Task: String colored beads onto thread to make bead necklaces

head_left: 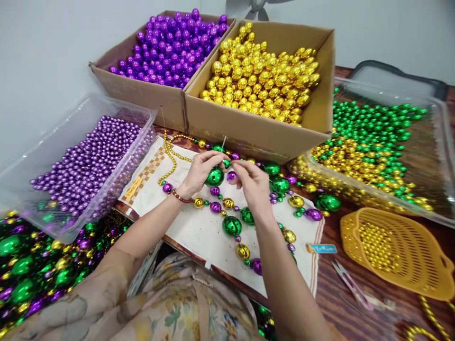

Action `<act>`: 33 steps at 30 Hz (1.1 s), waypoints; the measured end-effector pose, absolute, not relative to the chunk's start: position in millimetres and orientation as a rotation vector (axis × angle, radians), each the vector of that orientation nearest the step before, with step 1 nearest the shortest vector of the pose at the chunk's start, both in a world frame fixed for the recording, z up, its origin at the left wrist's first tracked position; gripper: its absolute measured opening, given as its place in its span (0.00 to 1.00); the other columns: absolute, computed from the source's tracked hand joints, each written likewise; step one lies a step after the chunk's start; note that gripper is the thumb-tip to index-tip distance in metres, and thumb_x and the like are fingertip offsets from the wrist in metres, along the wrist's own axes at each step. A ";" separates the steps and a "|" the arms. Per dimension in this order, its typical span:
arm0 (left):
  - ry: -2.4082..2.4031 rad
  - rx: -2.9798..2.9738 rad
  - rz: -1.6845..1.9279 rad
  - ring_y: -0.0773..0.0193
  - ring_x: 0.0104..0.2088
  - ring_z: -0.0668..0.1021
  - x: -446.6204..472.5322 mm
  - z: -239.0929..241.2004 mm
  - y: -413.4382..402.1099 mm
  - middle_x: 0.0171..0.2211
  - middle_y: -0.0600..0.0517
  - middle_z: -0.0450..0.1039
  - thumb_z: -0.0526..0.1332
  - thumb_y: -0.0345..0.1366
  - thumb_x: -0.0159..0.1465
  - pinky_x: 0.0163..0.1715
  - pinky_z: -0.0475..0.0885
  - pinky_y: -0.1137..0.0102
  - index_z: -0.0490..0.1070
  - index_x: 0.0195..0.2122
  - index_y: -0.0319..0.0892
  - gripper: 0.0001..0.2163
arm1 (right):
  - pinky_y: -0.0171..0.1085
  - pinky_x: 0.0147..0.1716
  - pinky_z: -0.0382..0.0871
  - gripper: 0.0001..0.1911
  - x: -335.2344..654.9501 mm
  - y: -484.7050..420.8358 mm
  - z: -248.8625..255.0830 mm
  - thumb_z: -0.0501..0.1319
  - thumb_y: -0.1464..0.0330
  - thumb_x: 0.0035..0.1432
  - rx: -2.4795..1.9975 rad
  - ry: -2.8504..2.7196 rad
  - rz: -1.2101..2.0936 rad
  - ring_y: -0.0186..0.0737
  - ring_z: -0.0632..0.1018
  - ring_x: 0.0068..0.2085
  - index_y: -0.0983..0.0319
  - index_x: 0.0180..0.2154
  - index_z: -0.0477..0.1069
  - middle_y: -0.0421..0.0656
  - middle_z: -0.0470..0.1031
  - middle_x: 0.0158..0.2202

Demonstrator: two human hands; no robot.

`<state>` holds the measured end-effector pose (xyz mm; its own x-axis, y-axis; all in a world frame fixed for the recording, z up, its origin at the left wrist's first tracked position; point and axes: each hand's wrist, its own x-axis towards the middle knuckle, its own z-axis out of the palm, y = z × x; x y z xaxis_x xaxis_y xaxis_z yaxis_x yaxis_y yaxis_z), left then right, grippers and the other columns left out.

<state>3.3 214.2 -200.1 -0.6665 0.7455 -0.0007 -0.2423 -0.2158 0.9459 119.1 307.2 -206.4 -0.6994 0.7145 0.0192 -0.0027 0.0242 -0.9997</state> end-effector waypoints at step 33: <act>1.811 0.743 1.881 0.65 0.34 0.74 -2.6 -258.4 206.2 0.33 0.51 0.77 0.67 0.32 0.57 0.38 0.66 0.73 0.81 0.32 0.42 0.03 | 0.31 0.23 0.75 0.23 114.7 327.9 -200.1 0.66 0.48 0.55 -0.539 -1.429 1.988 0.37 0.82 0.28 0.56 0.37 0.61 0.37 0.77 0.29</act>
<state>-2.6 206.2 -258.4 -0.7673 0.6356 0.0858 0.0617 -0.0600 0.9963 114.7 327.9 -200.1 -0.7219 0.6913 0.0305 -0.2490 -0.2184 -0.9436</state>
